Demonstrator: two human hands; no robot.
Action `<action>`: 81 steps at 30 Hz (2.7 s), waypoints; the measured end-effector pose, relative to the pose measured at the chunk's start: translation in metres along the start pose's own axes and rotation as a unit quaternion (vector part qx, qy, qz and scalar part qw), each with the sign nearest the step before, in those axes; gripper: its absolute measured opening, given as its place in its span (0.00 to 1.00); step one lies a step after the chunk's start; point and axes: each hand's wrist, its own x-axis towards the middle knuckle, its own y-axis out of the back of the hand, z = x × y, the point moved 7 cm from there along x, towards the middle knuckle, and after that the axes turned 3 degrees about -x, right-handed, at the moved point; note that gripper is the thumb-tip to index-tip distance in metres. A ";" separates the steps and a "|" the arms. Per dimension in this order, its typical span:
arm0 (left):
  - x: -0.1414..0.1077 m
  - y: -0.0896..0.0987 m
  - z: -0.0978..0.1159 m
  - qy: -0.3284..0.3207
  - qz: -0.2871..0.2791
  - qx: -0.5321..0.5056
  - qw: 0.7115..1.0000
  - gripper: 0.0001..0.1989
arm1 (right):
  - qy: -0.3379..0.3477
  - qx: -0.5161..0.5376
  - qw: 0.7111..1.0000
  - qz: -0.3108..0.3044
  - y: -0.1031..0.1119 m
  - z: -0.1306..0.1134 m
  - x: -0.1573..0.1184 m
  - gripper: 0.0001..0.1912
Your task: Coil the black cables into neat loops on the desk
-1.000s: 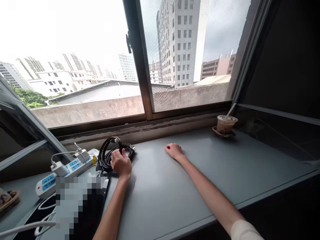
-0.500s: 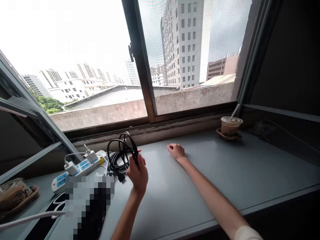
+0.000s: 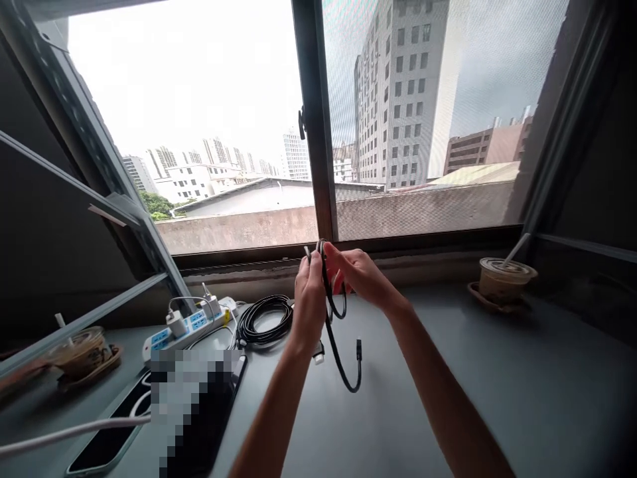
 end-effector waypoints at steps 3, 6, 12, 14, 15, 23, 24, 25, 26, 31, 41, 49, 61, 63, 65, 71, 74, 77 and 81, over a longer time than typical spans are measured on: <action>0.004 -0.014 0.007 0.011 -0.015 -0.056 0.998 0.21 | 0.062 0.021 0.998 0.004 0.007 -0.024 -0.003 0.23; 0.009 -0.018 0.014 0.035 -0.030 -0.120 0.992 0.21 | 0.090 0.049 0.995 0.003 0.012 -0.030 -0.005 0.16; 0.035 0.005 0.013 0.006 -0.019 -0.115 0.993 0.12 | 0.107 0.034 0.993 0.045 0.014 -0.017 0.008 0.14; 0.044 0.015 0.006 0.008 0.000 -0.097 0.995 0.11 | 0.083 0.029 0.993 0.073 0.014 -0.008 0.016 0.14; 0.048 0.018 0.002 0.021 0.003 -0.093 0.995 0.11 | 0.072 0.024 0.993 0.087 0.014 -0.003 0.019 0.14; 0.057 0.033 -0.001 0.119 0.023 -0.172 0.978 0.15 | 0.025 0.132 0.990 0.046 0.009 0.008 0.025 0.19; 0.056 0.032 0.000 0.130 0.016 -0.182 0.975 0.16 | 0.028 0.126 0.990 0.050 0.012 0.006 0.023 0.18; 0.054 0.031 0.001 0.142 0.011 -0.190 0.971 0.16 | 0.031 0.114 0.991 0.057 0.016 0.004 0.021 0.18; 0.053 0.031 0.002 0.153 0.009 -0.195 0.969 0.16 | 0.030 0.104 0.992 0.064 0.020 0.003 0.019 0.19; 0.042 0.022 0.010 0.181 -0.006 -0.212 0.960 0.14 | 0.001 0.141 0.990 0.008 0.024 0.000 0.011 0.21; 0.036 0.013 0.012 0.101 -0.024 -0.081 0.991 0.12 | 0.035 0.052 0.998 0.024 0.035 0.002 0.008 0.27; 0.039 0.010 0.001 0.128 -0.033 -0.158 0.979 0.08 | 0.110 -0.062 0.991 0.034 0.029 -0.010 0.004 0.16; 0.040 0.053 0.021 0.108 -0.007 -0.095 0.990 0.08 | 0.036 -0.044 0.944 0.324 0.101 0.018 -0.008 0.16; 0.039 0.074 0.030 0.064 0.046 -0.021 0.997 0.08 | 0.022 0.002 0.937 0.347 0.113 0.024 -0.013 0.17; 0.037 0.090 0.035 0.041 0.099 0.055 0.993 0.14 | -0.006 0.073 0.931 0.358 0.119 0.028 -0.018 0.17; 0.031 0.098 0.050 -0.032 0.156 0.071 0.985 0.27 | -0.051 0.296 0.910 0.285 0.112 0.015 -0.025 0.14; 0.026 0.094 0.060 -0.109 0.198 0.028 0.974 0.34 | -0.036 0.335 0.912 0.233 0.107 0.009 -0.027 0.19; 0.022 0.090 0.066 -0.181 0.222 0.002 0.958 0.34 | 0.001 0.378 0.905 0.197 0.103 0.009 -0.028 0.21; 0.018 0.079 0.067 -0.241 0.217 -0.019 0.946 0.36 | -0.040 0.369 0.918 0.138 0.086 0.011 -0.023 0.08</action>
